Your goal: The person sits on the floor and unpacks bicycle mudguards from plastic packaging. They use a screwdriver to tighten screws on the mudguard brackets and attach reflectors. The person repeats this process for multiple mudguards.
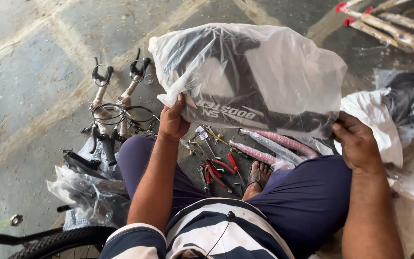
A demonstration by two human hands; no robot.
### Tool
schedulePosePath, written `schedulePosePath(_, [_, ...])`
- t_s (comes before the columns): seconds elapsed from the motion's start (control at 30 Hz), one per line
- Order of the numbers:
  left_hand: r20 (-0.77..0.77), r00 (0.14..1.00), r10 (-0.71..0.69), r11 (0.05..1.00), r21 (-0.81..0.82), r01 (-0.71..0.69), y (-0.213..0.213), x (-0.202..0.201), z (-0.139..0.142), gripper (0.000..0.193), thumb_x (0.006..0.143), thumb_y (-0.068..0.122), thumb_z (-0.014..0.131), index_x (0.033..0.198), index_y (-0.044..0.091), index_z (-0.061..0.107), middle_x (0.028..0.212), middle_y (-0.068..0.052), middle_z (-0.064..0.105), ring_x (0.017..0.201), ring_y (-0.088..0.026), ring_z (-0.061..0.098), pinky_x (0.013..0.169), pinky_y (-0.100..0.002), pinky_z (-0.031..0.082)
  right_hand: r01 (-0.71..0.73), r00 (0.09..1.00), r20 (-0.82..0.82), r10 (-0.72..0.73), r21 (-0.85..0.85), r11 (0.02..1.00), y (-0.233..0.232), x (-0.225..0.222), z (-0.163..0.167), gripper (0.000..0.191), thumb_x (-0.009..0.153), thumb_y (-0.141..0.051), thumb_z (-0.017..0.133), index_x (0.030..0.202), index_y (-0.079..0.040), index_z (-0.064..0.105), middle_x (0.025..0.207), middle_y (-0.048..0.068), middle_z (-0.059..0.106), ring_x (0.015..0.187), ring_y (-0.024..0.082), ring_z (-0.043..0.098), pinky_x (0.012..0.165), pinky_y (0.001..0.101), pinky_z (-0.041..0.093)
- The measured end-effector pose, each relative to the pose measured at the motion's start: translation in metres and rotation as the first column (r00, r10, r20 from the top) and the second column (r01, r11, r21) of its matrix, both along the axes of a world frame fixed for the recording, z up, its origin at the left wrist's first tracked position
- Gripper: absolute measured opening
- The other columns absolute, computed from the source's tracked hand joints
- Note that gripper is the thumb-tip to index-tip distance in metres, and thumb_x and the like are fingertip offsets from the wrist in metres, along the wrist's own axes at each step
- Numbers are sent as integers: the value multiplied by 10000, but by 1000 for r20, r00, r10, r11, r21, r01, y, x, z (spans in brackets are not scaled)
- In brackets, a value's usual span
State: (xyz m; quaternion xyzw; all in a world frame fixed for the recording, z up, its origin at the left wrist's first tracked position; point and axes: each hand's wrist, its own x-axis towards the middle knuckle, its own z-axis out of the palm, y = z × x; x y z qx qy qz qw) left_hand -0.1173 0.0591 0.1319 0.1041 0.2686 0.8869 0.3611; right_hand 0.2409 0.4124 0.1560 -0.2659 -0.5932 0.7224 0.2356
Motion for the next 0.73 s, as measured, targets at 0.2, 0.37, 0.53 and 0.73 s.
schedulePosePath(0.2, [-25,1000,-9,1000,-20,8,-7,-1,15,466,1058,187,606,1473,25,467,1359,-111,631,1240,-288,629,1107,-475,505,-151,985,-99,139,-125,981,4,0,6,232,1026,-24,631,1256,-2,649,1127,77,716,1023,178,677,950,323,530])
schedulePosePath(0.37, [-35,999,-31,998,-51,29,3,6,31,534,1043,329,576,1478,42,455,1379,-116,625,1244,-292,632,1094,-480,497,-175,975,-172,142,-189,966,-7,-2,14,294,989,-79,636,1281,-52,666,1164,52,714,1068,179,670,973,351,523])
schedulePosePath(0.53, [-40,996,80,962,-260,-88,13,-10,46,626,1049,479,518,1466,15,468,1363,-152,633,1222,-304,644,1084,-478,500,-138,929,-369,24,-286,948,-5,4,10,50,1152,-55,650,1107,-46,627,1167,38,687,1167,184,662,1070,376,516])
schedulePosePath(0.73, [23,996,89,959,-273,-80,23,-21,66,621,1013,478,508,1456,50,427,1334,-163,622,1238,-344,611,1095,-506,486,-135,893,-449,-34,-340,931,1,10,5,120,1226,-115,616,1116,-77,646,1176,71,709,1129,249,696,1079,469,516])
